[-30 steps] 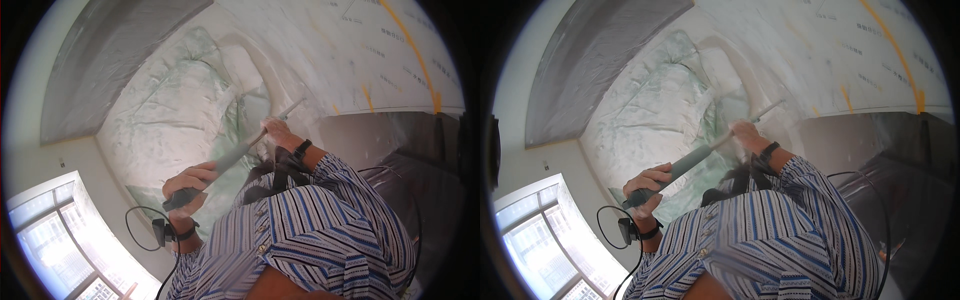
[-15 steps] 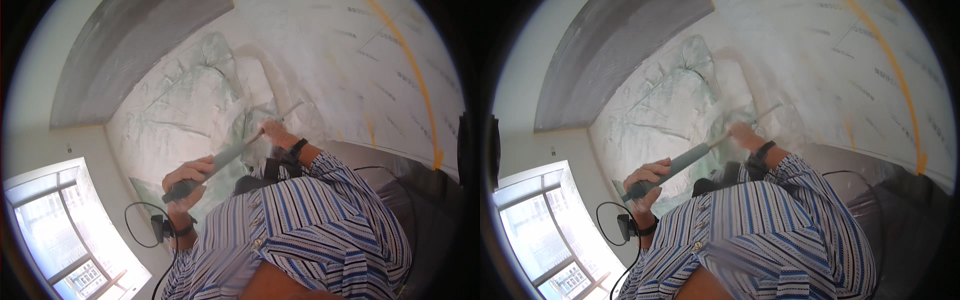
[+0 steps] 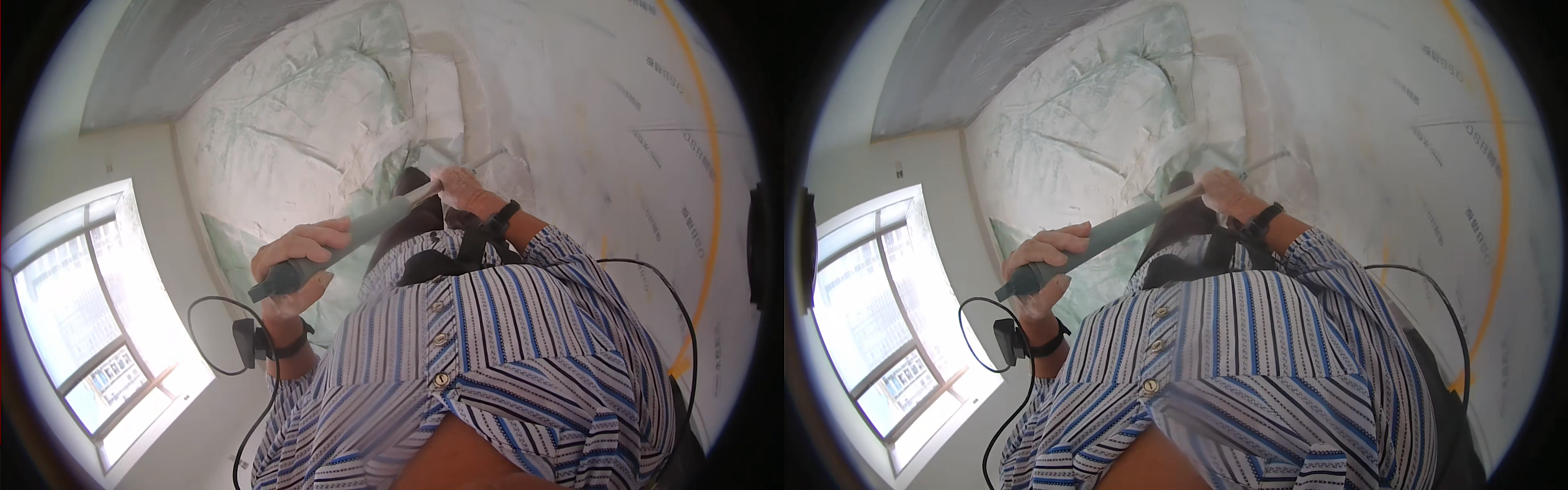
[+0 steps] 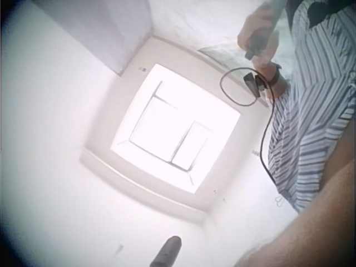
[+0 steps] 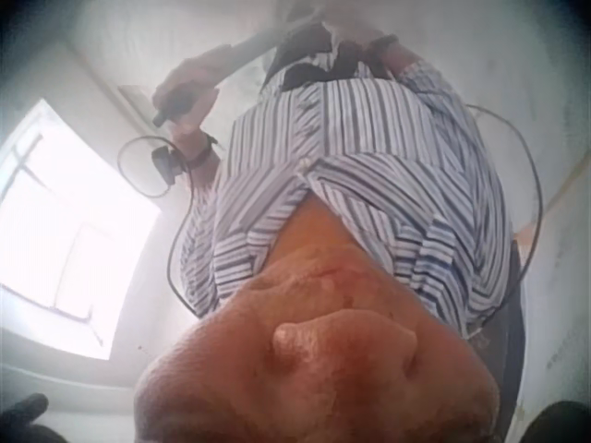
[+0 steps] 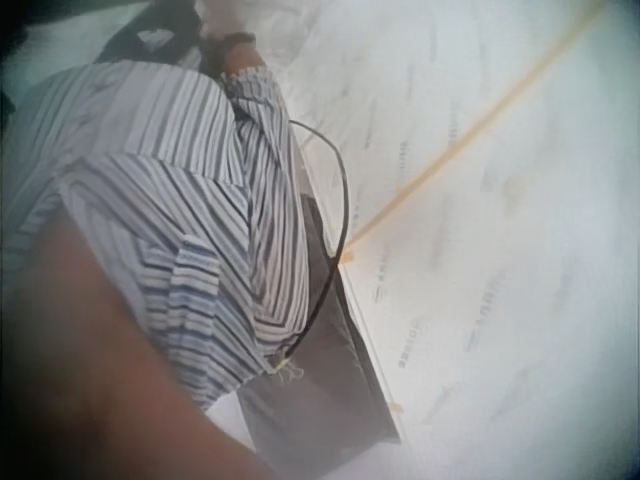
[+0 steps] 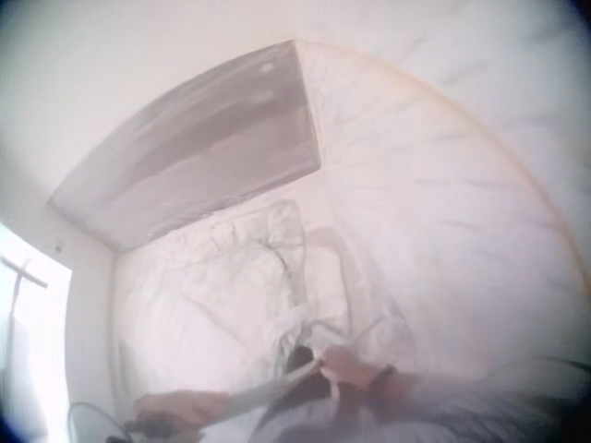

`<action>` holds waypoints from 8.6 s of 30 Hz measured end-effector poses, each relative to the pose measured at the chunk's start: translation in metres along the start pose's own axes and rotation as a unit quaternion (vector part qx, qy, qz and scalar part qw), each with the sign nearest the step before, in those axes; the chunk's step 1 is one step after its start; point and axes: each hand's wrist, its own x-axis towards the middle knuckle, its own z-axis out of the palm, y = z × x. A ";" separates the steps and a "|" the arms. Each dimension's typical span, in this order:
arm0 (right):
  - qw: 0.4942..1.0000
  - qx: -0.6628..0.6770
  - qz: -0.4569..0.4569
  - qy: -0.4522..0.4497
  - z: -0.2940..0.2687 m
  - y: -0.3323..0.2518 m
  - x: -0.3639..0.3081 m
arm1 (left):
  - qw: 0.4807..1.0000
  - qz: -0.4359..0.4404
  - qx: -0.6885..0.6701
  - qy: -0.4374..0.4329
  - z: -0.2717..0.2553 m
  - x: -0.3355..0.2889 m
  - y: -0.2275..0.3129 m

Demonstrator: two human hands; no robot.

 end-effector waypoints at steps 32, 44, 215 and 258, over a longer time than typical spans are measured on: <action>0.995 0.011 0.018 0.100 0.095 -0.215 0.349 | 0.991 0.037 -0.012 0.129 -0.366 0.064 -0.036; 0.995 -0.042 -0.086 0.011 0.003 -0.250 0.305 | 0.993 0.069 0.087 0.039 -0.321 0.010 0.067; 0.858 -0.100 -0.224 0.451 -0.803 -0.099 -0.285 | 0.845 0.445 0.265 -0.129 0.468 0.213 0.538; 0.917 0.094 0.030 0.387 -0.189 0.175 -0.129 | 0.822 0.221 0.274 -0.448 0.308 0.162 0.035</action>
